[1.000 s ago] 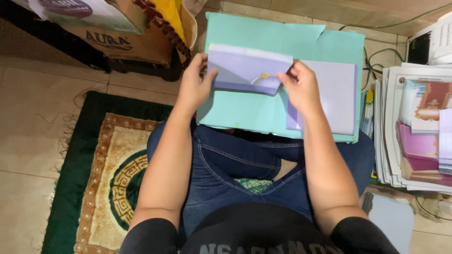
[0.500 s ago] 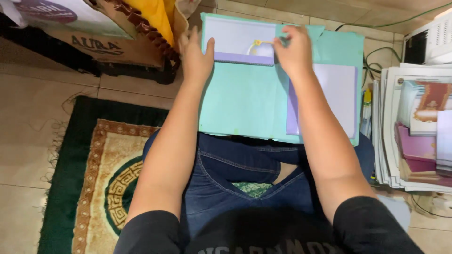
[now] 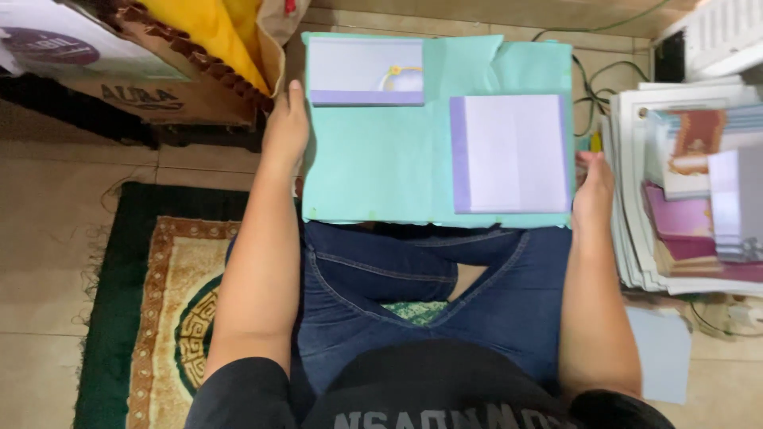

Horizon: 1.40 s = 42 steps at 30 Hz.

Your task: The person sits on the floor with a green board on their lap and folds stacks of light purple paper cards, pressing the creases flat by hand. They fold each card in half, align the edges, and place finished cards onto a pile beside the board.

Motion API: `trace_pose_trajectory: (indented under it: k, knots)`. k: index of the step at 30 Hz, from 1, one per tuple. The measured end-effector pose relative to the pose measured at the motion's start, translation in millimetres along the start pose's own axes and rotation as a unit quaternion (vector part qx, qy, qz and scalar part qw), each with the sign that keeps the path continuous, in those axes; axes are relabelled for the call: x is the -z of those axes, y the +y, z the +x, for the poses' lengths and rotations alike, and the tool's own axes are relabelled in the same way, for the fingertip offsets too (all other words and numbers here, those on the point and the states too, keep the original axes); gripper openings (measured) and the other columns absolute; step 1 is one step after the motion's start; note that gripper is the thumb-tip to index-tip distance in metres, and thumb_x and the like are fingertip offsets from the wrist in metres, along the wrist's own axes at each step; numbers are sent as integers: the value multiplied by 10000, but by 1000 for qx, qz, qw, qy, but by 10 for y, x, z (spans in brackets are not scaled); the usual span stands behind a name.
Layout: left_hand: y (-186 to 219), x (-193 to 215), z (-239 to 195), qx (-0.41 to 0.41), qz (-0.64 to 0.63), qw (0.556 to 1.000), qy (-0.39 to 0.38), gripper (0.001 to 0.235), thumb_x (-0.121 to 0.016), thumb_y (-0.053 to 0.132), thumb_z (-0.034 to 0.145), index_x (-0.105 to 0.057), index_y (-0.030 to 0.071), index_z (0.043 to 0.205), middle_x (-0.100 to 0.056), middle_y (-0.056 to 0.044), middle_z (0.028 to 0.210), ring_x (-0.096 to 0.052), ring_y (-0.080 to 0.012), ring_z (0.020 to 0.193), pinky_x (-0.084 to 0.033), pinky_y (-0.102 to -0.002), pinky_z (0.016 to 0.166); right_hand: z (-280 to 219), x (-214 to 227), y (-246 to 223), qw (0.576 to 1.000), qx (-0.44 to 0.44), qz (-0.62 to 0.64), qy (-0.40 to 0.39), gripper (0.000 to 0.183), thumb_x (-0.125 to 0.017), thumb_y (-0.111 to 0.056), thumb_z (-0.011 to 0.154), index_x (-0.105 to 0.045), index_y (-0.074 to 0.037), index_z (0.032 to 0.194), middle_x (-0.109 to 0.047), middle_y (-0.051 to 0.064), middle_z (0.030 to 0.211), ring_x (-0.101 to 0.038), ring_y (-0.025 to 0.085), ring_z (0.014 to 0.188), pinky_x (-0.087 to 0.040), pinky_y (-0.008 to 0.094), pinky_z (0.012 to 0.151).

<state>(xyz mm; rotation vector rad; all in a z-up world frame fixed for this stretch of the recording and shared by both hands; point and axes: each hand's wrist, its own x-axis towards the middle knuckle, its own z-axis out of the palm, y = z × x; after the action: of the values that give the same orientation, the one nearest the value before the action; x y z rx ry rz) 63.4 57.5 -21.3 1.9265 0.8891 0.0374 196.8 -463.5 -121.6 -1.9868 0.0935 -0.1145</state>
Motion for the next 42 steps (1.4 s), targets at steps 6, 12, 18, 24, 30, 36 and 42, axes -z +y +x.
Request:
trace_pose_trajectory:
  k: [6,12,18,24,30,36,42]
  knots:
    - [132,116,-607,-78,52,994,56,774,-226,571,1109,-461,-65,1484,-548,-326,1419,-514,-434,1352,-433,-566,1091,-28,-62,-262,947,-181,262,-46,359,-516,-504,1007,-705,-199,989,-693,-56,863,-655,79,744,-527,176,685]
    - [-815,-263,-432,-65,176,981,51,683,-467,471,1084,-381,-27,1543,-566,-283,1418,-560,-408,1324,-484,-586,1032,-290,-38,-443,984,-33,146,-97,472,-464,-466,1086,-667,-50,1180,-614,-5,947,-592,110,851,-512,211,775]
    - [-141,-77,-1412,-97,423,901,11,860,-584,617,970,-441,-22,1528,-523,-312,1450,-562,-496,1278,-512,-626,947,-310,130,-262,988,4,8,-153,679,-406,-538,1176,-372,19,1562,-279,266,1608,-223,406,1509,-169,541,1243]
    - [15,-268,-1089,-178,341,900,205,632,-544,566,1004,-561,82,1410,-641,-164,1281,-631,-375,1218,-501,-648,949,-512,46,-760,988,-19,-17,-154,785,-313,-567,1148,-332,113,1540,-264,328,1597,-215,436,1501,-172,554,1245]
    - [-948,-204,-520,-56,178,979,82,752,-376,598,1080,-585,-70,1357,-668,-287,1246,-649,-417,1192,-519,-643,928,-1377,78,-2082,979,-144,22,-140,914,-326,-708,1048,-243,19,1596,-175,255,1656,-142,401,1538,-119,579,1235]
    - [-1347,-480,20,-81,67,991,80,579,-514,375,1023,-597,-126,1301,-667,-309,1201,-630,-450,1202,-533,-600,973,-428,-69,-507,970,-50,175,-161,828,-405,-709,1066,-484,7,1475,-523,236,1449,-552,345,1339,-489,453,1095]
    - [-1259,-273,-267,-125,101,978,132,424,-445,319,1009,-630,-58,951,-689,-305,997,-634,-516,946,-462,-584,823,-665,-13,-743,953,-186,204,-122,875,-449,-739,779,-566,-167,1431,-673,6,1384,-696,150,1219,-602,332,954]
